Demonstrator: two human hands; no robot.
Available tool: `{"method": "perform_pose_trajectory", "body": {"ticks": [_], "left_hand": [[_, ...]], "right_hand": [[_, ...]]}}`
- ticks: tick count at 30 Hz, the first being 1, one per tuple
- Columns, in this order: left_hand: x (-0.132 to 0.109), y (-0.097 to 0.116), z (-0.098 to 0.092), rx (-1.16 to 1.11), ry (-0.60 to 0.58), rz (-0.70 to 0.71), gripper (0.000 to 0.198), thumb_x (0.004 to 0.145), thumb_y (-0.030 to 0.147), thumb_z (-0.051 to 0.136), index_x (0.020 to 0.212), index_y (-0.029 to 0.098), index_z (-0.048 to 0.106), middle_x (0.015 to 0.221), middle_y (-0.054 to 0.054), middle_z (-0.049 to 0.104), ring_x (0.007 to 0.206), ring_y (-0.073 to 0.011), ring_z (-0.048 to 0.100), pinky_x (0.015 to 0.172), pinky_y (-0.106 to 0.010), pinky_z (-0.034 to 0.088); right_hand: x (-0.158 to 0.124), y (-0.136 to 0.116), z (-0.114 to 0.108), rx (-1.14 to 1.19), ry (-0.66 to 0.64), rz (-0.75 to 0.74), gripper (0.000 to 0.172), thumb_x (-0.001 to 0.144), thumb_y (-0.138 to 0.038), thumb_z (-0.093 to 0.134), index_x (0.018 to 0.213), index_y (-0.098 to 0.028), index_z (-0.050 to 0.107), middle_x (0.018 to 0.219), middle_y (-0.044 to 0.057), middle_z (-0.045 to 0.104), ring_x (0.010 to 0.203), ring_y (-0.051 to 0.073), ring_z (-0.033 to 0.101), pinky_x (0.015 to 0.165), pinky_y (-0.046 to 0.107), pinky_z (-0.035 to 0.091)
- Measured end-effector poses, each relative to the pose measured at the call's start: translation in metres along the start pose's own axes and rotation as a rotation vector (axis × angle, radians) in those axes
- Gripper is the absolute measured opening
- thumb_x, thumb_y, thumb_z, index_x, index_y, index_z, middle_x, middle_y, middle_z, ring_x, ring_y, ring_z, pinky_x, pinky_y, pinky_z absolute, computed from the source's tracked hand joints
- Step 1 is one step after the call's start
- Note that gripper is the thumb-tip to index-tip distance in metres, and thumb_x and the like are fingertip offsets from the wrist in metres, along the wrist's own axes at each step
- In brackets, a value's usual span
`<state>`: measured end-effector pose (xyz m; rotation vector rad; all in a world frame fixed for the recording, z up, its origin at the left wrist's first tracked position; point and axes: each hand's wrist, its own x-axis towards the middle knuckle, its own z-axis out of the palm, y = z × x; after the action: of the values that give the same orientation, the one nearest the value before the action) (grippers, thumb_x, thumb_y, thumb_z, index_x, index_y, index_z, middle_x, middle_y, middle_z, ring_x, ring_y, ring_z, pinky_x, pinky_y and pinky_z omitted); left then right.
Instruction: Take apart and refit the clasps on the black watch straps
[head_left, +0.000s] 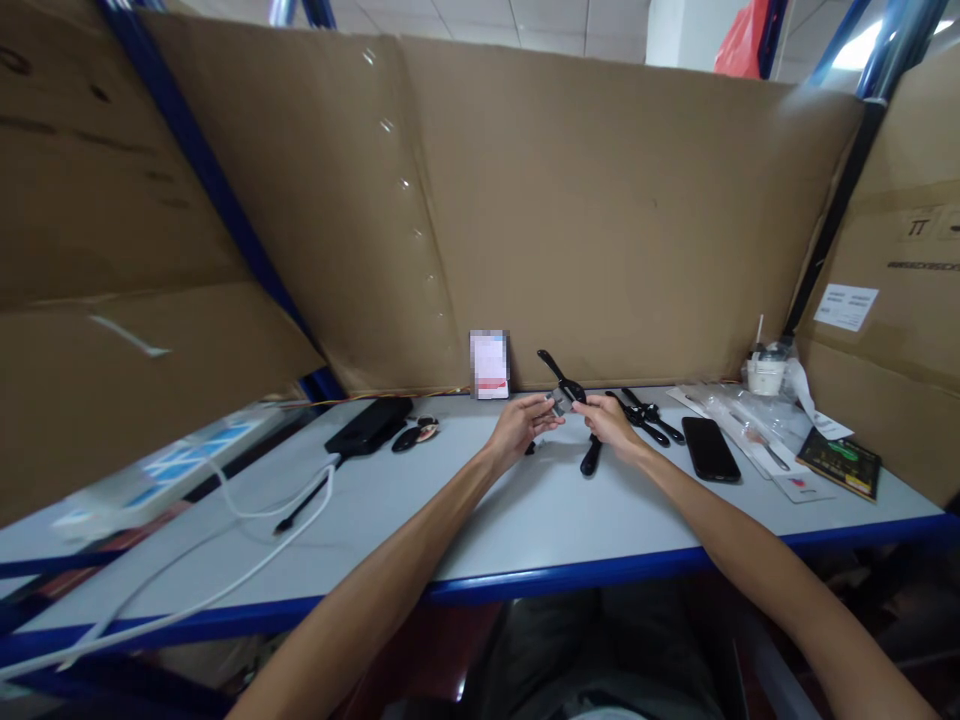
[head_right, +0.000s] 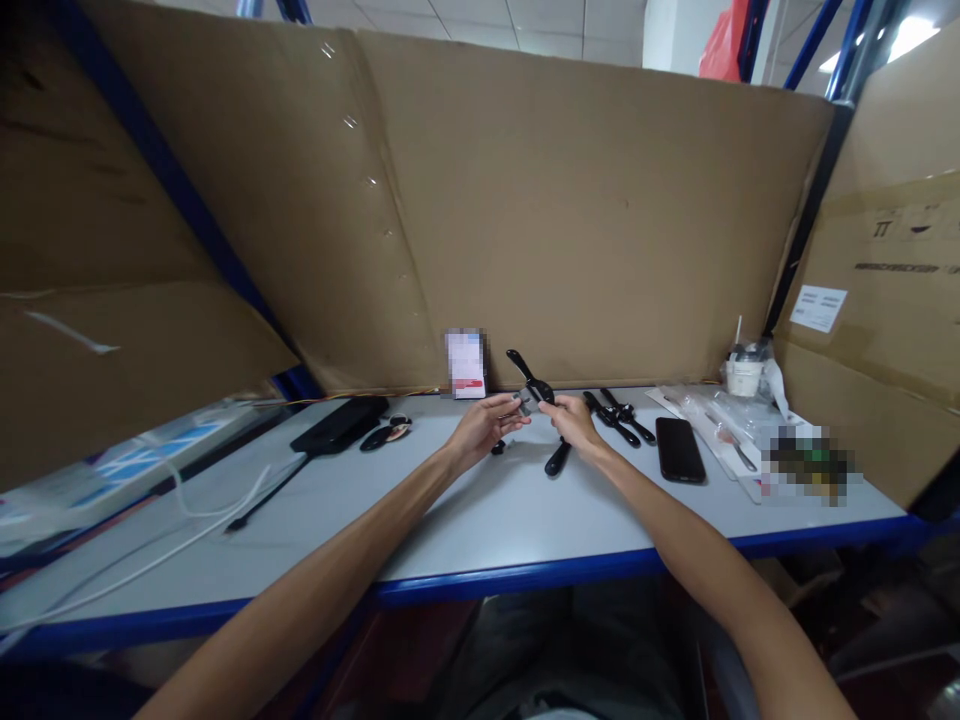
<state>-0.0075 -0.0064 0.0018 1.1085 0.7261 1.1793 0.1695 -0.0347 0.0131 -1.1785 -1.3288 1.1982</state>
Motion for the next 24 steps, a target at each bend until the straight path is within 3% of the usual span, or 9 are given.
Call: {"method": "perform_pose_trajectory", "body": {"ticks": [6,12,19,24], "left_hand": [[-0.001,-0.004,0.001,0.02,-0.031,0.006,0.021,0.074,0.023,0.082,0.078,0.012,0.064,0.073,-0.007,0.073,0.07,-0.0174,0.074,0.072,-0.025,0.059],[-0.003,-0.003,0.003,0.119,-0.056,0.039,0.03,0.071,0.034,0.083,0.078,0.01,0.067,0.072,-0.008,0.072,0.072,-0.0199,0.073,0.073,-0.029,0.059],[-0.007,0.002,0.004,0.247,-0.088,0.082,0.039,0.072,0.047,0.081,0.073,0.012,0.065,0.074,-0.009,0.069,0.069,-0.0207,0.07,0.06,-0.029,0.054],[-0.007,0.003,0.004,0.28,-0.09,0.086,0.043,0.071,0.052,0.08,0.075,0.011,0.066,0.079,-0.012,0.072,0.067,-0.0197,0.069,0.058,-0.029,0.053]], "right_hand": [[0.0,0.01,0.004,-0.048,-0.053,-0.1,0.039,0.078,-0.051,0.07,0.07,-0.019,0.05,0.05,-0.008,0.038,0.043,0.006,0.028,0.043,0.021,0.017],[0.001,0.014,0.006,-0.057,-0.041,-0.095,0.038,0.089,-0.051,0.059,0.069,-0.019,0.049,0.048,-0.007,0.04,0.041,0.006,0.03,0.042,0.021,0.022],[0.004,0.016,0.004,-0.064,-0.017,-0.092,0.039,0.092,-0.05,0.055,0.069,-0.019,0.053,0.048,-0.006,0.041,0.041,0.007,0.032,0.041,0.021,0.023],[0.009,0.02,0.004,-0.141,0.024,-0.153,0.044,0.092,-0.054,0.05,0.065,-0.019,0.051,0.051,-0.005,0.043,0.044,0.008,0.037,0.045,0.021,0.027]]}}
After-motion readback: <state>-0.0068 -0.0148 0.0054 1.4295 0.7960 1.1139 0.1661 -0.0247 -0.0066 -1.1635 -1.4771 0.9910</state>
